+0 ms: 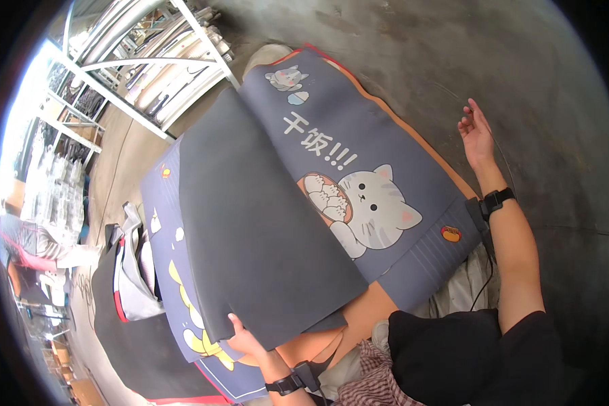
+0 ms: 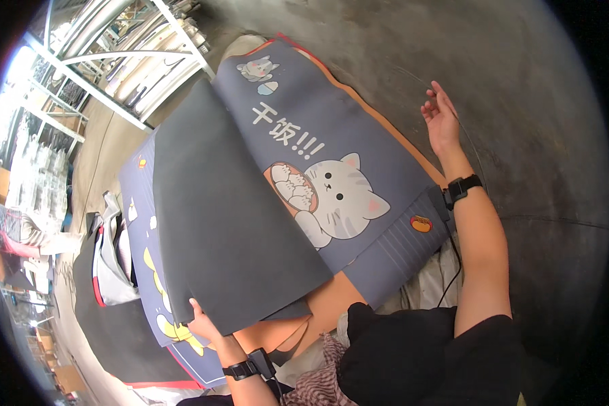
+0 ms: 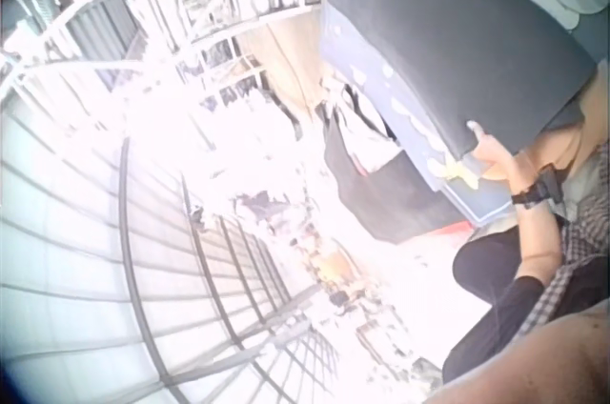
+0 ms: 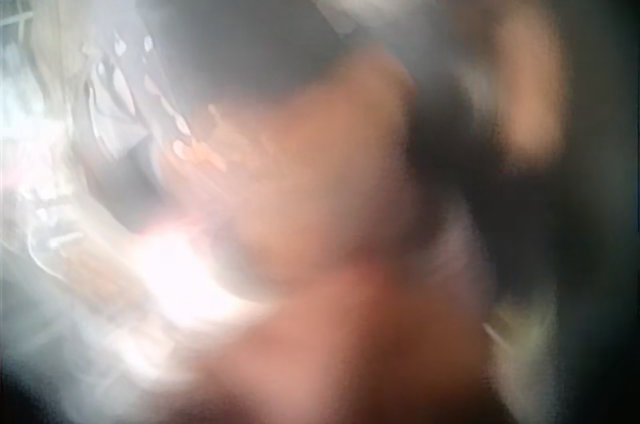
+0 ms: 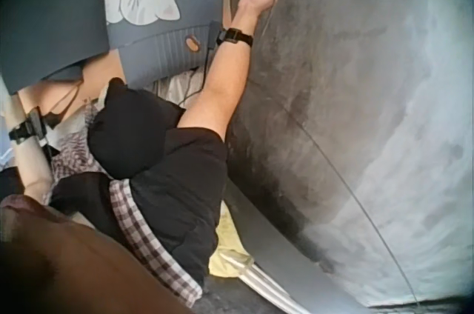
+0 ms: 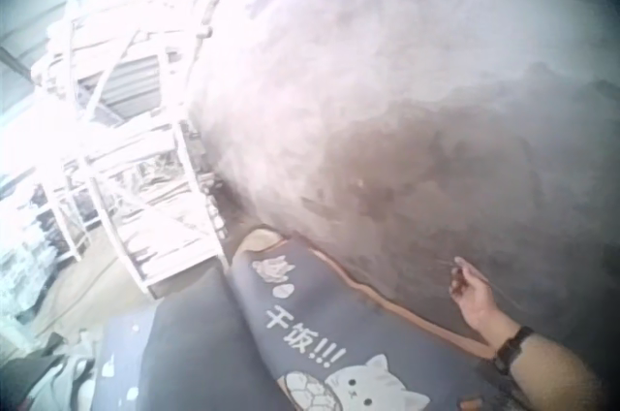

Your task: The person organizes printed and plain mats on the floor and a workstation by picking them up, stacking them, and smoothing them out by hand.

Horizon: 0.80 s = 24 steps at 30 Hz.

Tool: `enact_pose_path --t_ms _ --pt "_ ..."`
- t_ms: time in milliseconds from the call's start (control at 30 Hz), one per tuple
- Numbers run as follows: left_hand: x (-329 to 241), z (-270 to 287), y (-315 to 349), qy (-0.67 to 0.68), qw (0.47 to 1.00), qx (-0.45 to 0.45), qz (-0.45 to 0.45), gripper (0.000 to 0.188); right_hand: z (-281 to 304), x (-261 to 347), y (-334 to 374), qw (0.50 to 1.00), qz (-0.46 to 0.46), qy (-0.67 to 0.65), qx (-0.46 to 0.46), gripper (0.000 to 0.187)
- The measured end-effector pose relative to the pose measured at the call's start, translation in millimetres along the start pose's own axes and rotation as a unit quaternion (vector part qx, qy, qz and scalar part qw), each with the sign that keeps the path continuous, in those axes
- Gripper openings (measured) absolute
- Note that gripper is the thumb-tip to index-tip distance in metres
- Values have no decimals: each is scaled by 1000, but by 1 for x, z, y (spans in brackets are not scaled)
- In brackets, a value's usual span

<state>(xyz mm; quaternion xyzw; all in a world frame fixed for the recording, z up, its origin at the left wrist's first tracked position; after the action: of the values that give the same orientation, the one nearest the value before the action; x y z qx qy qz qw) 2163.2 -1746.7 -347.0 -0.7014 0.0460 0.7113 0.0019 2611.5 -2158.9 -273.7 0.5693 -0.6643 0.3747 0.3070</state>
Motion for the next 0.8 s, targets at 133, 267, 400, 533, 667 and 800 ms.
enact_pose_path --t_ms 133,267,400,533,667,800 --pt "-30 -25 33 56 996 -17 70 28 -7 5 3 999 20 -28 -18 39" --pt "-60 -39 67 151 983 -6 101 32 21 -12 -6 991 -33 -92 -87 40" --pt "-65 -17 66 10 978 -208 -29 37 50 -49 -11 976 -56 -133 -163 36" --pt "-51 -10 35 -489 848 -67 -194 63 52 -77 -4 960 -78 -127 -236 39" --pt "-39 -10 24 -548 831 80 -44 66 31 -70 6 969 -40 0 -244 50" --pt "-53 -37 33 -284 908 301 70 58 2 -51 11 980 50 129 -142 57"
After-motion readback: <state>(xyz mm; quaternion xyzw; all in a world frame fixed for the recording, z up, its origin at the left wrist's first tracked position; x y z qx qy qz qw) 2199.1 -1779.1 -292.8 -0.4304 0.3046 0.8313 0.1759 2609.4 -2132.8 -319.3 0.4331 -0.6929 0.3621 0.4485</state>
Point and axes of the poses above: each hand's wrist, its own y-axis away from the middle knuckle, its own z-axis out of the back of the hand, x = y × z, the point moved 2 cm from there along -y, towards the middle knuckle, and after that the axes turned 2 degrees about z, right-handed, at the moved point
